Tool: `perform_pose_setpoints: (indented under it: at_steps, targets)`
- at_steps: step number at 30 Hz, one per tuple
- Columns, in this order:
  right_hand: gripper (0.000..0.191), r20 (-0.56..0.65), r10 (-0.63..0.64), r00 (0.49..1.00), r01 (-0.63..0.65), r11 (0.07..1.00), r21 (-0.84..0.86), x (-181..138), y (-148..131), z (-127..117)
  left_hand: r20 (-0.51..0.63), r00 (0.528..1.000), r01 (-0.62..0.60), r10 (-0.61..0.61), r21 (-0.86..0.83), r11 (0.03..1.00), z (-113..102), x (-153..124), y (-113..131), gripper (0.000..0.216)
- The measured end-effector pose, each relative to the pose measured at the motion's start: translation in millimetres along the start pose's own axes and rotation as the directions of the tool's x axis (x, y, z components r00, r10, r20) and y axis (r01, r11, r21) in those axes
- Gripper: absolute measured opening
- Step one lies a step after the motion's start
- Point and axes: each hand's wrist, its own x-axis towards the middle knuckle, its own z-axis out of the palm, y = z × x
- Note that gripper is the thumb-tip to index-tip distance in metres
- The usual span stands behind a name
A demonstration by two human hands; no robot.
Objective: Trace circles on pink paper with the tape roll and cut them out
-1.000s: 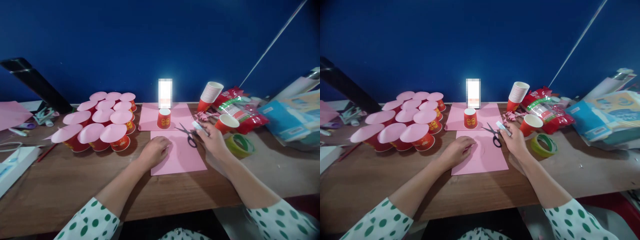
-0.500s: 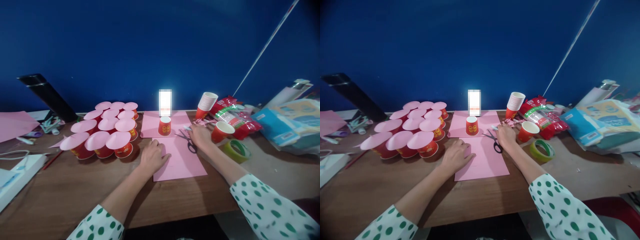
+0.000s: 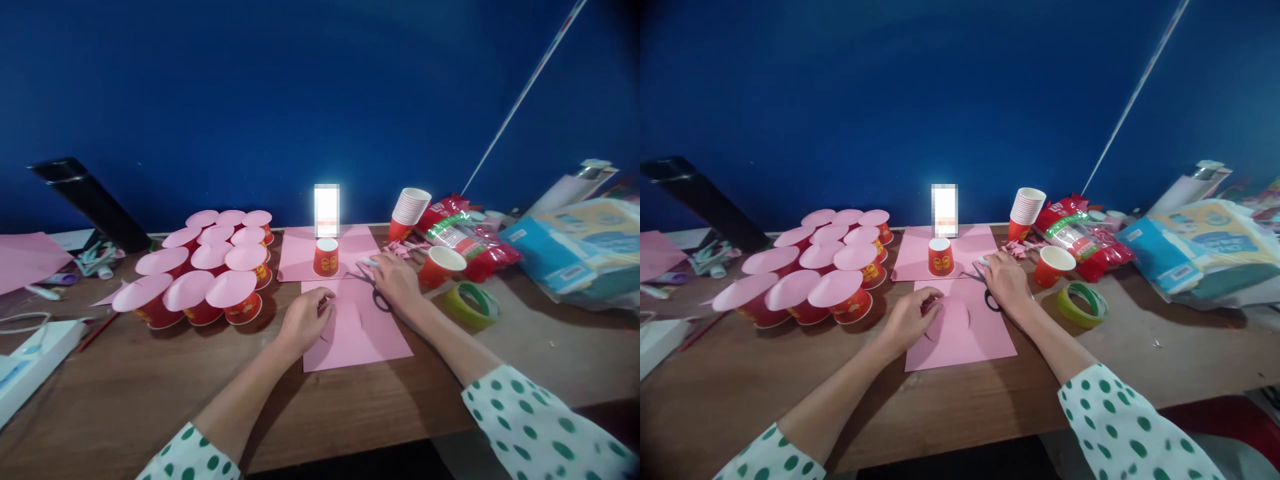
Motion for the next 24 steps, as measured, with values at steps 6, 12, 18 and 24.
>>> perform_pose_setpoints:
  at_steps: [6,12,18,24]
  targets:
    - [0.034,0.355,-0.103,0.929,-0.231,0.589,0.775,-25.7,-23.1,-11.5,0.057,0.956,0.260,-0.288,-0.621,0.740,-0.6,8.5,-4.8,0.031]
    - [0.033,0.466,-0.244,0.850,-0.285,0.532,0.798,-33.1,-29.2,-12.2,0.173,0.913,0.337,-0.369,-0.829,0.447,0.6,9.1,-3.6,0.039]
    - [0.027,0.472,-0.061,0.879,-0.448,0.230,0.864,-35.2,-33.2,-10.2,0.300,0.888,0.399,-0.349,-0.879,0.259,1.2,7.0,2.4,0.034]
    - [0.031,0.522,0.031,0.852,-0.522,0.119,0.845,-38.6,-31.2,-3.3,0.412,0.856,0.490,-0.312,-0.839,0.236,2.9,1.2,8.0,0.033]
